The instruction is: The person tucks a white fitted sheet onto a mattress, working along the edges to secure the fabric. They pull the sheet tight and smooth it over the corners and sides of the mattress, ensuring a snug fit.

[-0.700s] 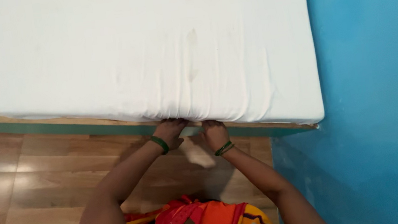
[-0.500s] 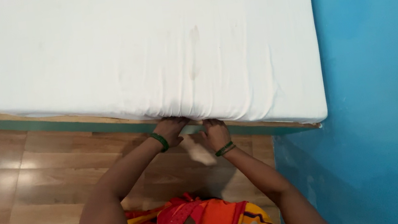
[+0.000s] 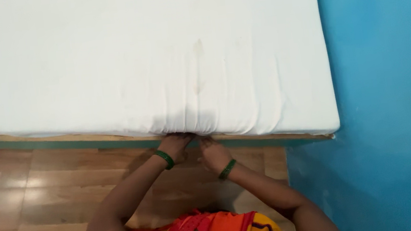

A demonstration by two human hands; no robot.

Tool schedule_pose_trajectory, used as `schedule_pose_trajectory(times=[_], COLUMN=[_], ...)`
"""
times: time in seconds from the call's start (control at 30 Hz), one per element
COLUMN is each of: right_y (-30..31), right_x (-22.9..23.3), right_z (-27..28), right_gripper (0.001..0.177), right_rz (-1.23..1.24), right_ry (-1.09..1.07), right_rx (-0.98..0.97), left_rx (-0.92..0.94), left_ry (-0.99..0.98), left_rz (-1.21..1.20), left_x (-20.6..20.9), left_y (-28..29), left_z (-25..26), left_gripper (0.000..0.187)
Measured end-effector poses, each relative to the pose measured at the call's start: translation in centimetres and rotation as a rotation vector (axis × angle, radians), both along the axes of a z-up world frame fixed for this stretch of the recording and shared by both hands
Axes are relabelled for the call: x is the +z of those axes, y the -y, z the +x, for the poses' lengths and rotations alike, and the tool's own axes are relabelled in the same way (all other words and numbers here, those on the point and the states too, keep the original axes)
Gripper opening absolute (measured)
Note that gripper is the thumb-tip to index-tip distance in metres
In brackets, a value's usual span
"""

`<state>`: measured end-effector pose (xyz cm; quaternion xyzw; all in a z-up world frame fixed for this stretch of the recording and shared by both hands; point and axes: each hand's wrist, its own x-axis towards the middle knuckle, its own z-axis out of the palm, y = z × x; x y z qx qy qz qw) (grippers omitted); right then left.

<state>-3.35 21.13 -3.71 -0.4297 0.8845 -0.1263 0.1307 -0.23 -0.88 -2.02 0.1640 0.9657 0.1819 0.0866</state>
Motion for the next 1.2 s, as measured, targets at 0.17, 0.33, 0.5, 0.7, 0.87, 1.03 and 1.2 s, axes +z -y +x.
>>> schedule_pose_trajectory(times=[0.17, 0.33, 0.5, 0.7, 0.87, 1.03, 1.2], right_y=[1.6, 2.4, 2.5, 2.9, 2.3, 1.8, 1.8], right_x=[-6.7, -3.4, -2.3, 2.0, 1.4, -1.7, -1.0], right_z=[-0.5, -0.1, -1.9, -3.5, -3.2, -3.1, -2.3], right_gripper=[0.039, 0.053, 0.030, 0.058, 0.048, 0.036, 0.039], right_rz=[0.008, 0.018, -0.062, -0.017, -0.070, -0.170, -0.296], right_ry=[-0.338, -0.429, -0.315, -0.071, -0.090, -0.183, -0.238], right_rx=[0.014, 0.030, 0.036, -0.001, 0.012, -0.045, -0.031], left_rx=[0.022, 0.015, 0.001, 0.075, 0.126, 0.295, 0.377], left_ry=[0.105, 0.112, 0.052, -0.135, -0.431, -0.472, -0.473], left_rz=[0.096, 0.077, 0.103, 0.022, -0.115, -0.191, -0.139], left_x=[-0.5, -1.1, -1.5, -2.5, -3.4, -2.4, -2.4], left_y=[0.6, 0.8, 0.8, -0.9, -1.8, -1.8, -1.3], left_z=[0.2, 0.5, 0.6, 2.0, 3.6, 4.9, 4.6], left_gripper=[0.061, 0.065, 0.068, 0.059, 0.052, 0.051, 0.052])
